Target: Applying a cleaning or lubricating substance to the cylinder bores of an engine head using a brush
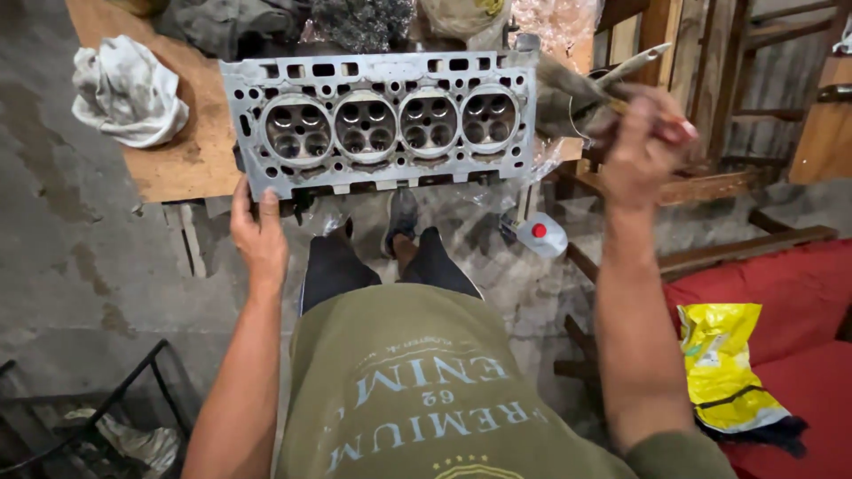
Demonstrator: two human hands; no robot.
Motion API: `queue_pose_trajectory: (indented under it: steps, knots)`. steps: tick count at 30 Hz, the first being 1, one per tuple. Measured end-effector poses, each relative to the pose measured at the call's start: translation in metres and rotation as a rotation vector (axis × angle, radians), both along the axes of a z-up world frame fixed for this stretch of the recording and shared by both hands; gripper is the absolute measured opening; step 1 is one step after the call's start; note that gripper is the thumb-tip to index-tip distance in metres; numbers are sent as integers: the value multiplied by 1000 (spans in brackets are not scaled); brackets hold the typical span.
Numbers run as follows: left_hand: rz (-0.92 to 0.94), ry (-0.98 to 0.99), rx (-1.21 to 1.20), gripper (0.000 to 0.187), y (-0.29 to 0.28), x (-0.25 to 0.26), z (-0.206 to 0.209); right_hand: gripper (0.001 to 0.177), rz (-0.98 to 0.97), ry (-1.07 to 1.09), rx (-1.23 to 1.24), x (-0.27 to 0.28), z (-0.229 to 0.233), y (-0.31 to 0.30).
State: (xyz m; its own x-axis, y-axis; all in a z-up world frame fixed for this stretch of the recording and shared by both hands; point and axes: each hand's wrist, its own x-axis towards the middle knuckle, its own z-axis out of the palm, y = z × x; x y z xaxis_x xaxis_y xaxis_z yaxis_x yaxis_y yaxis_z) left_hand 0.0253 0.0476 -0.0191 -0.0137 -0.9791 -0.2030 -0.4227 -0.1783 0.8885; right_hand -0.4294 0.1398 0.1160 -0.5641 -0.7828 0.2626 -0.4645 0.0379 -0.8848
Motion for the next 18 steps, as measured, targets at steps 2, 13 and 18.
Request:
queue_pose_trajectory:
  steps: [2,13,18]
  knots:
    - [8,-8,6,55,1,3,-7,24,-10,-45,53,8,-9,-26]
    - [-4,28,73,61,0,8,-7,16,103,-11,274,13,-8,-55]
    - [-46,61,-15,52,0,16,-24,22,152,568,285,9,14,-52]
